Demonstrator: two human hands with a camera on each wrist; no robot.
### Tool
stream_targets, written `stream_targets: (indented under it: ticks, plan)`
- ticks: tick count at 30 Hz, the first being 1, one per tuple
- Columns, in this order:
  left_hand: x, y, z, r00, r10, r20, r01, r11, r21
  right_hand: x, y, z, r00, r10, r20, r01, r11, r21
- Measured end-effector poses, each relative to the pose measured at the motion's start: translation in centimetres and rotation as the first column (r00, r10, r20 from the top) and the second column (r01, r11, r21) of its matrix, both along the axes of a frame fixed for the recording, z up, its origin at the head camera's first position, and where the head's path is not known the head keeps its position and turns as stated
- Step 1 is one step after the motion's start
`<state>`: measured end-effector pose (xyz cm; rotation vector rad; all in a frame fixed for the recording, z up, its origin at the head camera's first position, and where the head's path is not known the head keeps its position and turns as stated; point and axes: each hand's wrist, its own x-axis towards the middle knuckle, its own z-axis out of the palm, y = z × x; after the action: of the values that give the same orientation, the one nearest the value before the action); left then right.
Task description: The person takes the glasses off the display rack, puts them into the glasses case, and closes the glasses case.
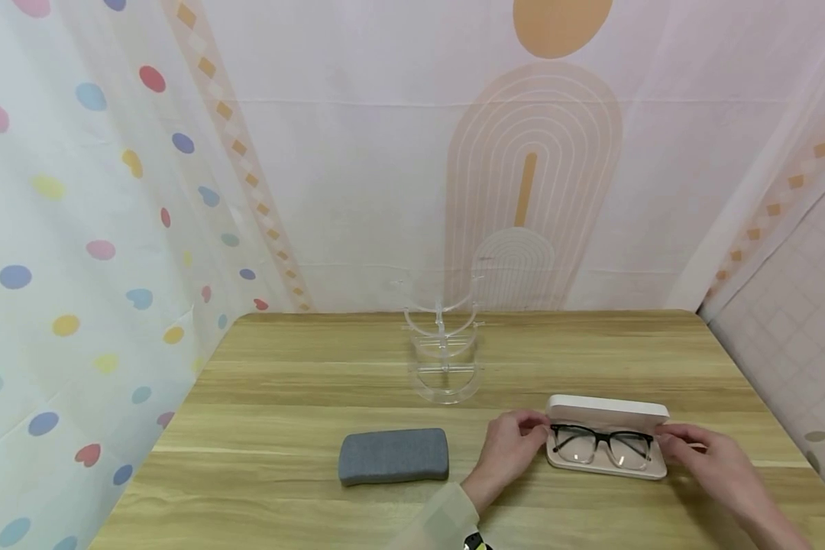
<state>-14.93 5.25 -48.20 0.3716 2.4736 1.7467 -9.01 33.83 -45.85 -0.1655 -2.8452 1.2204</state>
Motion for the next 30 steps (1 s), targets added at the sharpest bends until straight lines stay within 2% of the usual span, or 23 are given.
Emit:
stream_targets:
  ticks: [3,8,10,14,19,27,30]
  plan:
    - [-0.3,0.0,0.0,0.998,0.043,0.049,-0.045,0.998,0.047,0.0,0.3,0.1,0.998,-0.057,-0.038,0.056,0.998,-0.023]
    - [-0.9,0.3,0.1,0.982,0.105,0.156,-0.123,0.986,0.112,-0.1,0.7,0.4,0.992,-0.099,-0.077,0.085,0.981,-0.175]
    - [-1.0,0.5,0.2,0.974,0.1,0.201,-0.133,0.979,0.155,-0.3,0.6,0.5,0.995,-0.073,-0.07,0.056,0.975,-0.215]
    - [-1.1,0.8,0.4,0.967,0.066,0.247,-0.124,0.966,0.227,-0.9,0.3,0.7,1.0,0.027,0.001,-0.026,0.974,-0.223]
    - [-1.1,1.2,0.8,0.97,0.065,0.236,-0.108,0.979,0.174,-1.2,-0.2,0.5,0.993,0.092,0.069,-0.072,0.966,-0.247]
    - [-1.3,1.6,1.2,0.964,0.082,0.253,-0.108,0.99,0.089,-1.5,-0.6,0.6,0.993,0.102,0.058,-0.086,0.969,-0.232]
    - [-1.3,1.6,1.4,0.964,0.07,0.255,-0.094,0.992,0.084,-1.5,-0.6,0.6,0.993,0.103,0.051,-0.09,0.972,-0.219]
